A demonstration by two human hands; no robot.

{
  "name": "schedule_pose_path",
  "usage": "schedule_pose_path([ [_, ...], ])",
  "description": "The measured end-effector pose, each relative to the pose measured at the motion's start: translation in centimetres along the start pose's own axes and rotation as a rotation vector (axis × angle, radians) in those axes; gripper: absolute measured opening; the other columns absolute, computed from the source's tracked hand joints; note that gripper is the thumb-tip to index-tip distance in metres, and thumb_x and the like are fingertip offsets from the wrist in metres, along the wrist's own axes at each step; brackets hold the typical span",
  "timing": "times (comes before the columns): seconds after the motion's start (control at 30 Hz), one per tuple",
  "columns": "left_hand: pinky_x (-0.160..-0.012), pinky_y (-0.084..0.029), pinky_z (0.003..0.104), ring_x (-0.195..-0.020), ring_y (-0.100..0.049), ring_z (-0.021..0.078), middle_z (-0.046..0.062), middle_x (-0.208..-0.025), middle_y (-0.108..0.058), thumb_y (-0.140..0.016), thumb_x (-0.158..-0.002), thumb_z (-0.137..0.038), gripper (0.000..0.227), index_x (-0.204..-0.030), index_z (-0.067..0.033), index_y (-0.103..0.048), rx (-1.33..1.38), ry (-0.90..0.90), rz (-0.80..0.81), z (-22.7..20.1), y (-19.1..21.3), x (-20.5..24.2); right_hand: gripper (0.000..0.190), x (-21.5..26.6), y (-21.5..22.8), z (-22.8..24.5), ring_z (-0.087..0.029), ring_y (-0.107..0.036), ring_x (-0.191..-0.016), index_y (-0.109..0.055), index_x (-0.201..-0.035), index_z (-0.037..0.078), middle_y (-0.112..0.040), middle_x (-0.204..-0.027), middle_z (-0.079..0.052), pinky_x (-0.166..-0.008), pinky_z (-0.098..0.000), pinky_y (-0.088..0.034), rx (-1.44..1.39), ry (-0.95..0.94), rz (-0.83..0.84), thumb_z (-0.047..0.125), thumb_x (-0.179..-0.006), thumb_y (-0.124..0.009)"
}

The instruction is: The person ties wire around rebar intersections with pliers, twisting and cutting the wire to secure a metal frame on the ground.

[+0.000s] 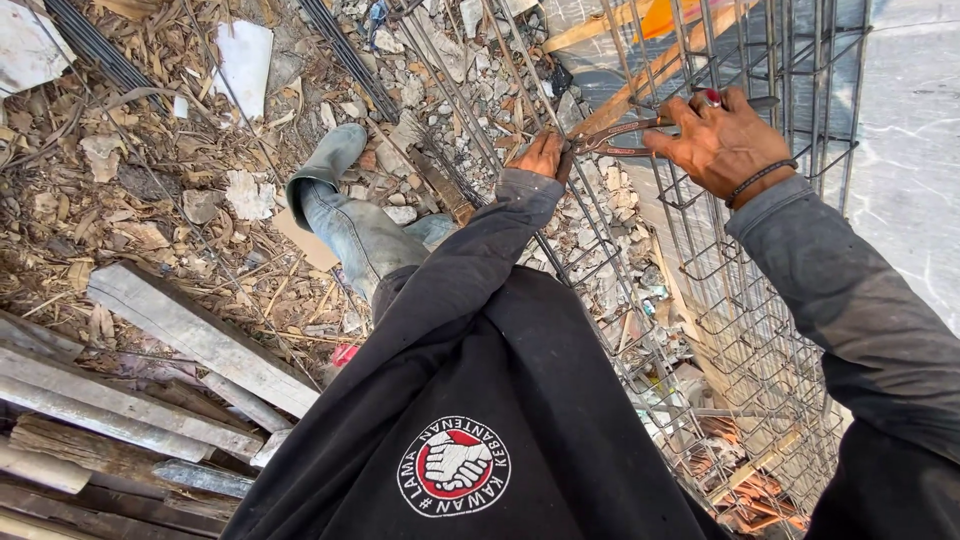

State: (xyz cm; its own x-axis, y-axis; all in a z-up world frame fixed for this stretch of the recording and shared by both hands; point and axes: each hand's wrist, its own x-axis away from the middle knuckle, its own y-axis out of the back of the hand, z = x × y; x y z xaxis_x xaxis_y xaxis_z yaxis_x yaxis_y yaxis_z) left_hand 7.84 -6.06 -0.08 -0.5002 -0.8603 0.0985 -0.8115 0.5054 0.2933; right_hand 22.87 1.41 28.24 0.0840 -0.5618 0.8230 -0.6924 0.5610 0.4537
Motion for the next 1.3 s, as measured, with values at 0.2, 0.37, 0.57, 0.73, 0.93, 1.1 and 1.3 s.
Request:
schedule_pose_path([
  [0.2,-0.071,-0.063,0.042,-0.087,-0.075,0.0324,0.021,-0.131,-0.065,-0.067,-0.094,-0.025,0.047,-0.134,-0.0034,-0.060,0.007,0.014,0.065,1.0,-0.6,0.0,0.057,-1.7,-0.6,-0.7,-0.044,-0.072,-0.096,-0.054,-0.143,0.015,-0.073,-0.096,-0.024,-0.087,-0.0559,-0.059,-0.626,-0.152,0.419,0.055,-0.103,-0.048],
  [0.37,-0.075,-0.064,0.039,-0.092,-0.075,0.0325,0.020,-0.134,-0.064,-0.066,-0.099,-0.024,0.031,-0.125,-0.0085,-0.063,0.070,0.015,0.151,1.3,-0.1,0.1,0.058,-0.6,-4.9,2.8,-0.043,-0.067,-0.087,-0.069,-0.114,0.005,-0.072,-0.074,-0.023,-0.079,-0.0573,-0.055,-0.877,-0.216,0.368,0.055,-0.109,-0.041],
  [0.57,-0.068,-0.061,0.042,-0.083,-0.074,0.0336,0.019,-0.129,-0.065,-0.068,-0.095,-0.020,0.028,-0.119,-0.0051,-0.063,0.090,0.054,0.136,0.5,0.7,0.3,0.051,0.8,-4.9,7.3,-0.041,-0.068,-0.070,-0.067,-0.113,0.001,-0.067,-0.071,-0.025,-0.074,-0.0530,-0.053,-1.129,-0.384,0.232,0.046,-0.109,-0.043],
  [0.73,-0.074,-0.061,0.044,-0.090,-0.072,0.0370,0.019,-0.120,-0.065,-0.069,-0.095,-0.018,0.026,-0.116,-0.0048,-0.063,0.125,-0.046,-0.007,-0.5,2.4,-1.0,0.053,1.3,-5.4,8.1,-0.029,-0.072,-0.072,-0.067,-0.103,-0.003,-0.072,-0.077,-0.018,-0.072,-0.0467,-0.055,-1.363,-0.389,0.147,0.044,-0.108,-0.044],
  [0.93,-0.078,-0.056,0.048,-0.095,-0.070,0.0331,0.011,-0.096,-0.070,-0.075,-0.091,-0.039,0.041,-0.114,-0.0070,-0.065,0.230,0.221,0.034,-5.6,6.8,2.7,0.061,0.3,-6.6,5.8,-0.025,-0.068,-0.072,-0.070,-0.108,-0.001,-0.071,-0.082,-0.014,-0.068,-0.0441,-0.056,-1.679,-0.455,0.473,0.053,-0.106,-0.041],
  [1.1,-0.085,-0.052,0.043,-0.093,-0.066,0.0260,0.010,-0.093,-0.070,-0.066,-0.088,-0.071,0.064,-0.098,-0.0082,-0.070,1.132,0.902,0.609,-9.4,-3.6,0.7,0.070,-0.9,-7.6,3.3,-0.023,-0.068,-0.075,-0.064,-0.122,0.003,-0.071,-0.090,-0.010,-0.069,-0.0419,-0.059,-1.903,-0.492,0.793,0.063,-0.099,-0.038],
  [1.3,-0.075,-0.052,0.045,-0.083,-0.068,0.0259,0.005,-0.083,-0.070,-0.061,-0.099,-0.059,0.046,-0.083,-0.0154,-0.058,2.068,1.175,0.209,-8.8,-13.5,-2.8,0.063,0.6,-3.1,2.4,-0.028,-0.074,-0.079,-0.056,-0.136,0.009,-0.071,-0.099,-0.016,-0.072,-0.0443,-0.062,-1.454,-0.548,0.448,0.054,-0.092,-0.057],
])
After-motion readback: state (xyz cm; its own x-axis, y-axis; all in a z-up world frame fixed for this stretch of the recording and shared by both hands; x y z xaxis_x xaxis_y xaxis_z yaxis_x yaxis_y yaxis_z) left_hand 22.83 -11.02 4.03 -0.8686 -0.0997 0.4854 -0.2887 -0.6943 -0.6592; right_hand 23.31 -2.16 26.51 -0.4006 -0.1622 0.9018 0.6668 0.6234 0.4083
